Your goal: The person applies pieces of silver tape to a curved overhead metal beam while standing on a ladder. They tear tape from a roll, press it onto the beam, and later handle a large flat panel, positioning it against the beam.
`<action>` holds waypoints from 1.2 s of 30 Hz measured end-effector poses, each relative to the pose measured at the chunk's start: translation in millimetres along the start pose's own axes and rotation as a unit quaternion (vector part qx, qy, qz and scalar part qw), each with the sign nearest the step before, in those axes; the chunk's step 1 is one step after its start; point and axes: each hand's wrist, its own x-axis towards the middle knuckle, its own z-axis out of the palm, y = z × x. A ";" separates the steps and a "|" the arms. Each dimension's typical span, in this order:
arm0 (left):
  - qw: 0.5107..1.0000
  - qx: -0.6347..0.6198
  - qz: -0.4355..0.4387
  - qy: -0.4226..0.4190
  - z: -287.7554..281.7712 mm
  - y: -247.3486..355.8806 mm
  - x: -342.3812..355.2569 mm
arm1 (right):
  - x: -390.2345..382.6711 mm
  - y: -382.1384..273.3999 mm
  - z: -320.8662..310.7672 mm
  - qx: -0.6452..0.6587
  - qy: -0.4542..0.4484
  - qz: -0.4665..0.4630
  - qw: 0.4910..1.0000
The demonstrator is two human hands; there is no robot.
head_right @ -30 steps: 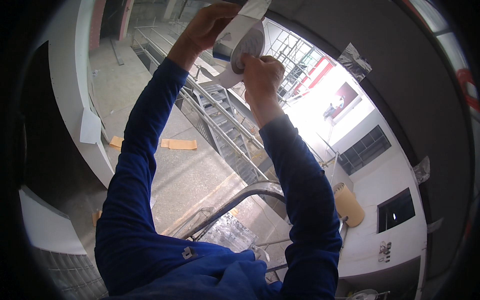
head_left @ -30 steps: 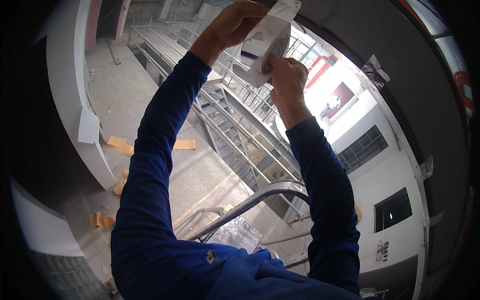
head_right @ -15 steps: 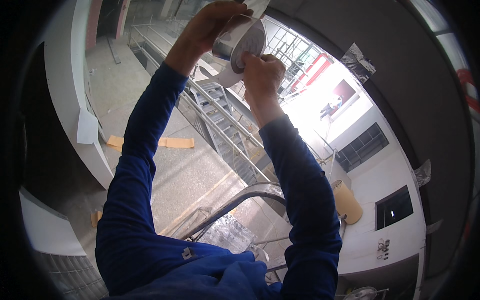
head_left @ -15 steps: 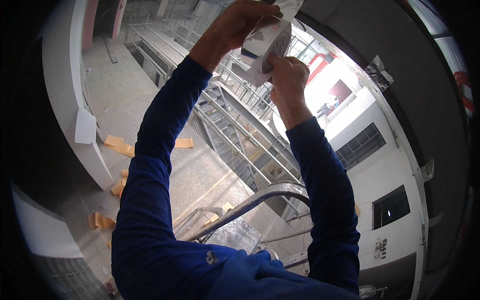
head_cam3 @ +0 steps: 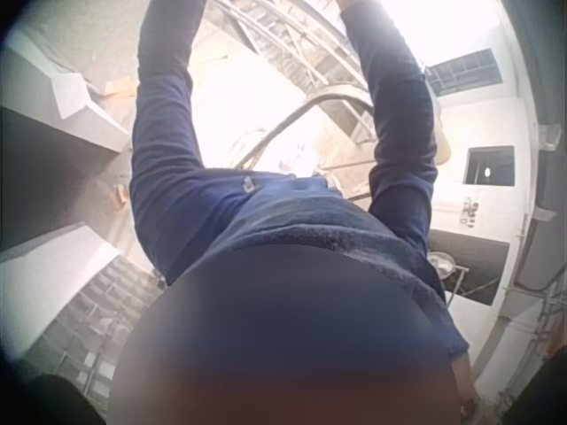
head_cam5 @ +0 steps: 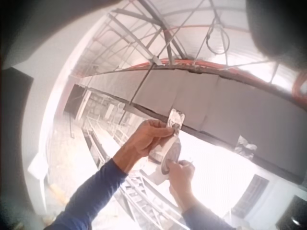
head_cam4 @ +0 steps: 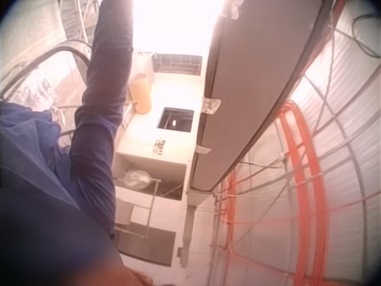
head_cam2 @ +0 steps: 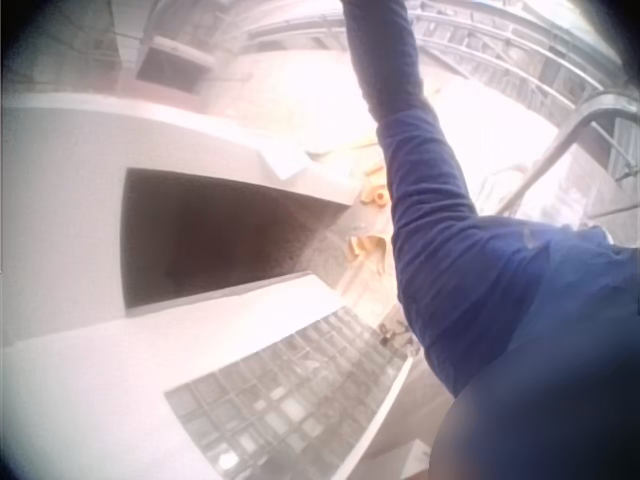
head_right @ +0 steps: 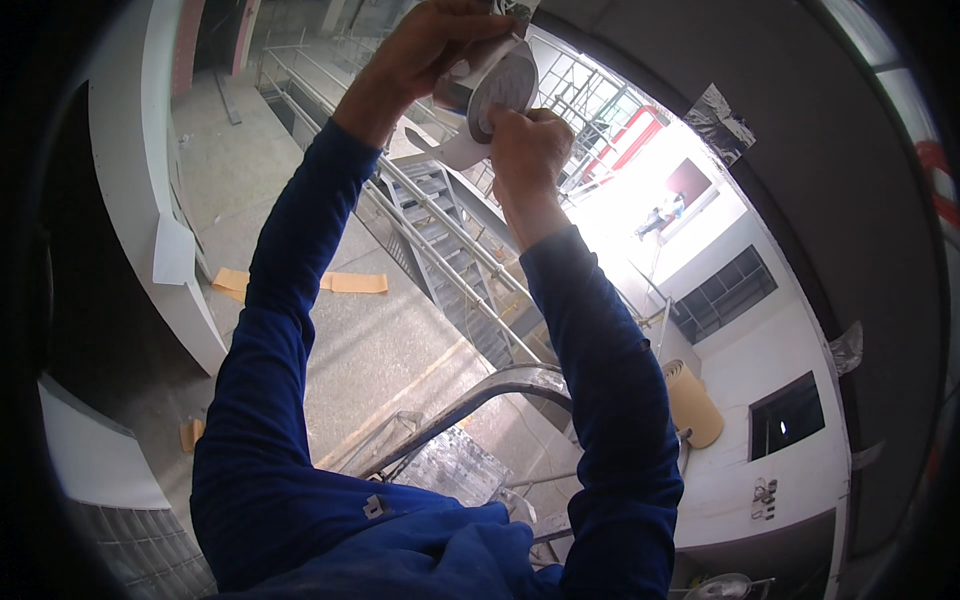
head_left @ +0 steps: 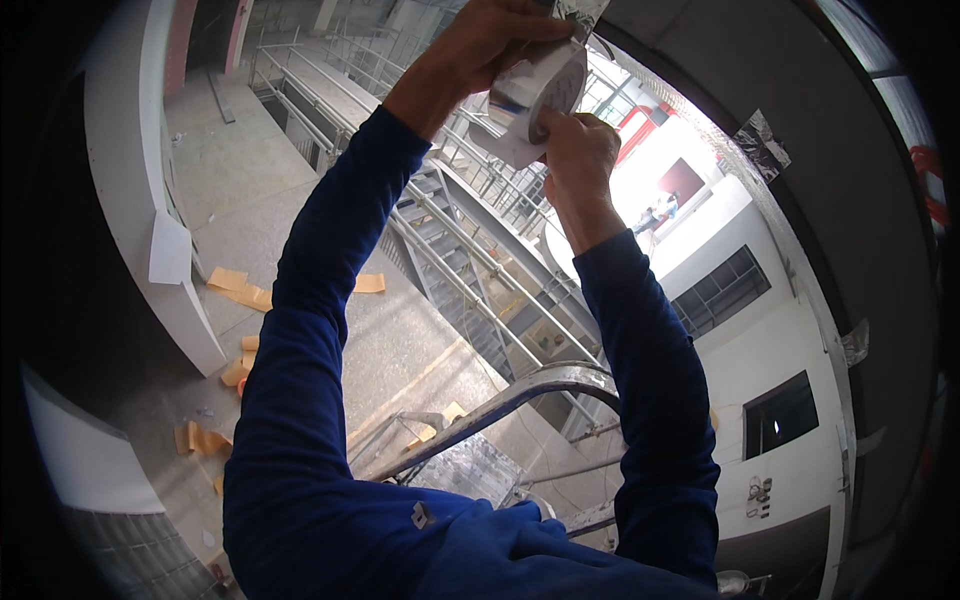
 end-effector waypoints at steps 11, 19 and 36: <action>0.999 0.040 0.009 -0.006 -3.6 2.4 1.2 | -0.2 1.5 0.5 -0.035 -0.008 -0.006 0.999; 0.997 0.066 -0.007 -0.042 -9.2 6.5 2.6 | 0.3 0.2 0.2 -0.032 -0.011 0.004 0.999; 0.993 0.097 0.054 0.032 13.0 -0.7 -4.2 | 26.6 12.0 -7.8 -0.055 0.023 -0.029 0.998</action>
